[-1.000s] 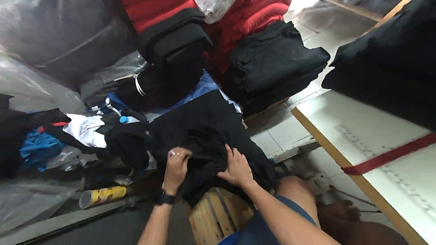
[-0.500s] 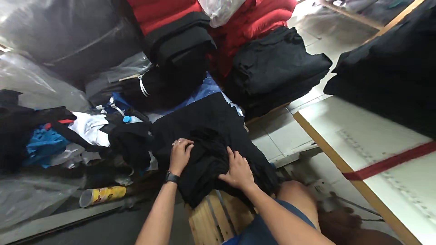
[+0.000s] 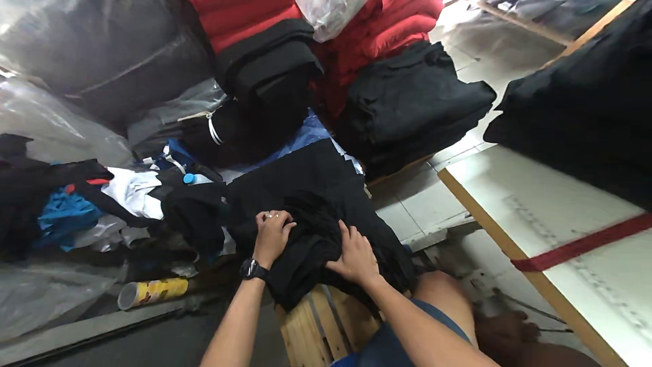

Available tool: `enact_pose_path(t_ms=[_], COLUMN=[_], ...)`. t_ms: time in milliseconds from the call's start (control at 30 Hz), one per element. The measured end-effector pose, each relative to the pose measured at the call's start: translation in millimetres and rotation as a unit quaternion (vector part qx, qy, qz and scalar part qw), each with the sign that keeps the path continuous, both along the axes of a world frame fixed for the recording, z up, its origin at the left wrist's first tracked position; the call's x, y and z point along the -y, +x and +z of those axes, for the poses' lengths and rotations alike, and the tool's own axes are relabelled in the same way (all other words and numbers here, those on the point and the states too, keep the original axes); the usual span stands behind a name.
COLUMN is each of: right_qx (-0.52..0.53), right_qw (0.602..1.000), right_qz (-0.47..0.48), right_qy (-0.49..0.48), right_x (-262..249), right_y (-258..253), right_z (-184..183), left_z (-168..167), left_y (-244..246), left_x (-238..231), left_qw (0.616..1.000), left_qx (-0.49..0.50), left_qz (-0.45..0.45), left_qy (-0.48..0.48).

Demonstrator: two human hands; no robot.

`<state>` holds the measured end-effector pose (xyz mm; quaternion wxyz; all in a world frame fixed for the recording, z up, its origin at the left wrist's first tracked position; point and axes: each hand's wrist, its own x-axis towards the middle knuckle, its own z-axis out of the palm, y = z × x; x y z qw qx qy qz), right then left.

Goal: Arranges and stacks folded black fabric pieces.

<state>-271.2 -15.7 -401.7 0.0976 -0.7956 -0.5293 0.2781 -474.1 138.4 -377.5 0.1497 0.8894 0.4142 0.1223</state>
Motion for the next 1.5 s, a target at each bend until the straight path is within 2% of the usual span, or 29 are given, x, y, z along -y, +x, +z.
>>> enact_pose_path(t_ms=[67,200,333,400,467,500,533,600,633,700,800,867,933,1033,1100,1167,1233,1367,1433,1500], right_qx=[-0.001,0.000,0.003,0.000,0.000,0.003,0.005,0.008,0.007,0.008,0.006,0.000,-0.001,0.007,0.007,0.011,0.010,0.011,0.008,0.010], right_qw=[1.000,1.000,1.000,1.000,1.000,1.000,1.000,1.000,1.000,1.000,1.000,1.000,1.000,1.000,1.000,1.000,1.000,1.000,1.000,1.000], right_qz=[0.002,0.003,0.003,0.002,0.001,0.002,0.003,0.003,0.002,0.000,-0.001,-0.001,-0.001,-0.002,-0.002,0.001,0.001,-0.002,-0.002,0.001], right_qy=[-0.003,-0.010,-0.010,-0.016,-0.017,-0.014,-0.014,-0.013,-0.015,-0.016,-0.020,-0.019,-0.021,-0.018,-0.021,-0.012,-0.008,-0.011,-0.009,-0.011], right_x=[-0.8,-2.2,-1.9,-2.8,-2.8,-2.1,-2.0,-2.1,-1.5,-2.2,-3.0,-2.8,-3.1,-3.0,-3.2,-2.4,-1.7,-2.3,-2.3,-1.6], right_y=[0.6,1.3,0.5,0.8,0.7,0.2,-0.4,-0.5,-0.5,-0.5,-0.5,0.6,0.9,-0.1,0.4,-0.6,-0.2,-0.6,-0.5,-1.0], right_z=[0.5,2.6,2.7,3.9,4.0,2.8,2.0,1.9,2.1,1.8,2.0,2.5,2.7,1.5,2.0,0.5,0.5,2.1,1.2,0.8], left_z=[8.7,28.9,34.9,35.4,37.1,36.9,36.9,38.6,38.5,31.3,2.5,-9.9,-11.1,-11.4,-6.7,3.4,18.4,45.4,43.6,38.2], left_y=[-7.8,-25.6,-43.5,-53.6,-59.5,-59.1,-56.2,-38.9,-27.4,-9.7,5.1,10.0,11.0,0.7,-9.5,-22.9,-38.0,-71.2,-81.5,-78.2], left_x=[11.9,40.6,76.2,91.0,88.1,81.4,74.4,55.3,42.6,12.0,-26.6,-40.6,-44.2,-36.3,-27.3,-11.4,12.0,73.2,84.0,78.0], left_qw=[0.999,0.996,0.992,0.990,0.964,0.949,0.949,0.959,0.963,0.971,0.972,0.965,0.969,0.990,0.984,0.976,0.977,0.978,0.958,0.949], left_qx=[0.019,0.083,0.127,0.102,0.024,-0.002,0.023,0.142,0.155,0.091,-0.025,-0.048,-0.035,0.082,0.159,0.196,0.205,0.148,0.076,0.075], left_qz=[-0.012,-0.005,0.003,-0.026,-0.075,-0.077,-0.047,0.063,0.115,0.156,0.140,0.120,0.110,0.093,0.077,0.065,0.036,-0.052,-0.099,-0.076], left_qy=[0.025,0.011,0.000,-0.090,-0.255,-0.307,-0.311,-0.237,-0.187,-0.154,-0.190,-0.228,-0.218,-0.070,0.032,0.072,0.040,-0.137,-0.260,-0.297])
